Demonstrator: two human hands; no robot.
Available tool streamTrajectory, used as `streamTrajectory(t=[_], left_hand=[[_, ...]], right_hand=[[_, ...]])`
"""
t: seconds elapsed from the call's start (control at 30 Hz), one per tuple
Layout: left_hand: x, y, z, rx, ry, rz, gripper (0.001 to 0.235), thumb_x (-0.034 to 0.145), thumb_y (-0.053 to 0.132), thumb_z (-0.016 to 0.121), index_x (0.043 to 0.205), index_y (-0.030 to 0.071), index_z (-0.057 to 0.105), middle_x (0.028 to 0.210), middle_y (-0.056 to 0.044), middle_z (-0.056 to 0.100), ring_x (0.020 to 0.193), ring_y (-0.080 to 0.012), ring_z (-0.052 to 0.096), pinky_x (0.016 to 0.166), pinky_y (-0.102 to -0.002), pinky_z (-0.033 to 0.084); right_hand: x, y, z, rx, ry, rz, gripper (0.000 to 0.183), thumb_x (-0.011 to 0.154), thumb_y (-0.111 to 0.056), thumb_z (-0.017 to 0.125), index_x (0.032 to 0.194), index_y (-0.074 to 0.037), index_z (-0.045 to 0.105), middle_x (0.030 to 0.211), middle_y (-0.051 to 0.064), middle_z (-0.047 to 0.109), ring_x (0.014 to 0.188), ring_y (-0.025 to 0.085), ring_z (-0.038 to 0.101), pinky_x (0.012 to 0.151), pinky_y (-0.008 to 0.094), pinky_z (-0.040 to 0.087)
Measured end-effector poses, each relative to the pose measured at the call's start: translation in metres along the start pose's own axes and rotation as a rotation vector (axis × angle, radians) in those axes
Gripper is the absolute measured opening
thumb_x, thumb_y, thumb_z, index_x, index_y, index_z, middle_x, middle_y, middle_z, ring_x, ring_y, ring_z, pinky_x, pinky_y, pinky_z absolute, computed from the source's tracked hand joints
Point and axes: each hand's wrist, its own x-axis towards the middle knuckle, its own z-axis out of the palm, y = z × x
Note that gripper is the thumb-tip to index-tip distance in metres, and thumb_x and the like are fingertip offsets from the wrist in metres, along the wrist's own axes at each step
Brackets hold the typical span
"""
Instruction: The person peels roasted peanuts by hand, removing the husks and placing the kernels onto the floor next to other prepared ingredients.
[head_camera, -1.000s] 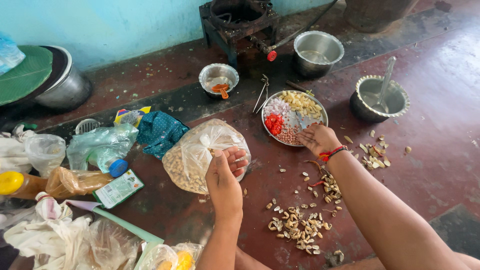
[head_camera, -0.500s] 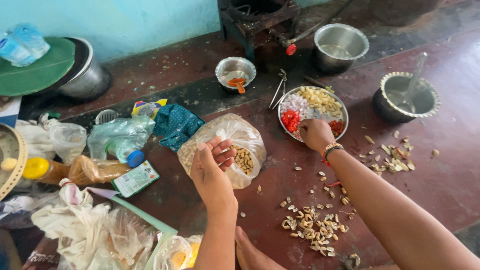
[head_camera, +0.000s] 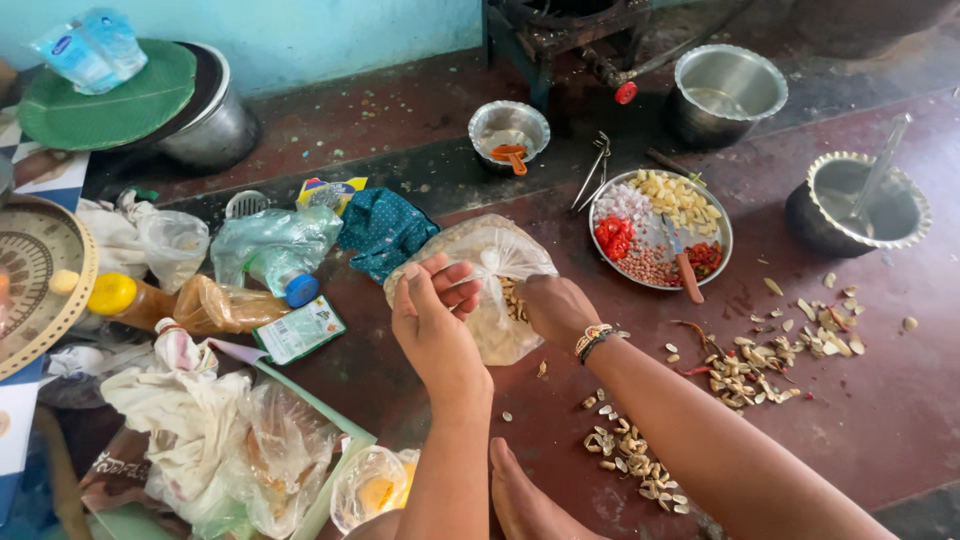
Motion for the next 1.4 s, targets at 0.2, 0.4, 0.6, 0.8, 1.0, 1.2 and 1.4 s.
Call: streamTrajectory(t=[0.2, 0.4, 0.6, 0.8, 1.0, 1.2, 1.4], left_hand=[[0.003, -0.006, -0.001, -0.021, -0.025, -0.01, 0.043, 0.104, 0.039, 0.048, 0.113, 0.002, 0.065, 0.093, -0.008, 0.074, 0.076, -0.014, 0.069, 0.071, -0.028, 0.051], [0.003, -0.007, 0.001, -0.037, -0.019, -0.035, 0.038, 0.104, 0.035, 0.047, 0.112, 0.002, 0.065, 0.091, -0.008, 0.073, 0.074, -0.0135, 0.067, 0.069, -0.027, 0.051], [-0.002, -0.022, 0.008, -0.003, -0.078, -0.05, 0.037, 0.105, 0.034, 0.047, 0.109, 0.002, 0.066, 0.089, -0.007, 0.072, 0.071, -0.0115, 0.065, 0.067, -0.026, 0.05], [-0.011, -0.049, 0.014, 0.059, -0.172, -0.07, 0.033, 0.104, 0.031, 0.051, 0.106, 0.002, 0.066, 0.085, -0.006, 0.07, 0.067, -0.0091, 0.062, 0.062, -0.025, 0.047], [-0.019, -0.078, 0.015, 0.229, -0.32, -0.022, 0.027, 0.102, 0.026, 0.055, 0.099, 0.002, 0.066, 0.083, -0.006, 0.071, 0.066, -0.0107, 0.062, 0.063, -0.026, 0.05], [-0.035, -0.093, 0.014, 0.76, -0.467, -0.015, 0.02, 0.098, 0.027, 0.058, 0.097, 0.009, 0.068, 0.08, -0.002, 0.075, 0.066, -0.0146, 0.071, 0.065, -0.032, 0.055], [-0.065, -0.098, 0.018, 0.943, -0.716, 0.268, 0.014, 0.092, 0.022, 0.068, 0.092, 0.008, 0.07, 0.085, -0.009, 0.075, 0.077, -0.0258, 0.072, 0.071, -0.038, 0.055]], right_hand=[[-0.005, 0.01, 0.031, -0.047, 0.1, -0.077, 0.012, 0.084, -0.009, 0.059, 0.092, -0.006, 0.067, 0.102, 0.013, 0.069, 0.101, 0.035, 0.067, 0.082, 0.047, 0.054], [-0.018, 0.014, 0.013, 0.305, 0.34, 0.085, 0.026, 0.081, -0.009, 0.063, 0.105, -0.007, 0.074, 0.098, 0.013, 0.07, 0.089, 0.033, 0.068, 0.079, 0.045, 0.054], [-0.073, 0.059, -0.008, 0.354, 0.124, 0.337, 0.012, 0.082, -0.015, 0.073, 0.091, -0.008, 0.077, 0.083, 0.012, 0.077, 0.076, 0.026, 0.075, 0.076, 0.038, 0.058], [-0.145, 0.077, -0.003, 0.32, -0.047, 0.476, 0.011, 0.081, -0.014, 0.074, 0.089, -0.009, 0.08, 0.084, 0.009, 0.08, 0.079, 0.022, 0.079, 0.078, 0.037, 0.061], [-0.156, 0.083, 0.01, 0.279, 0.04, 0.427, 0.011, 0.079, -0.017, 0.078, 0.087, -0.009, 0.08, 0.084, 0.012, 0.078, 0.08, 0.028, 0.076, 0.077, 0.04, 0.058], [-0.156, 0.074, 0.022, 0.218, 0.001, 0.47, 0.01, 0.082, -0.016, 0.077, 0.08, -0.007, 0.081, 0.08, 0.016, 0.076, 0.079, 0.028, 0.075, 0.079, 0.038, 0.058], [-0.174, 0.073, -0.018, 0.965, 0.101, 0.511, 0.018, 0.086, -0.015, 0.079, 0.095, 0.0, 0.075, 0.091, 0.009, 0.078, 0.081, 0.013, 0.074, 0.075, 0.031, 0.062]])
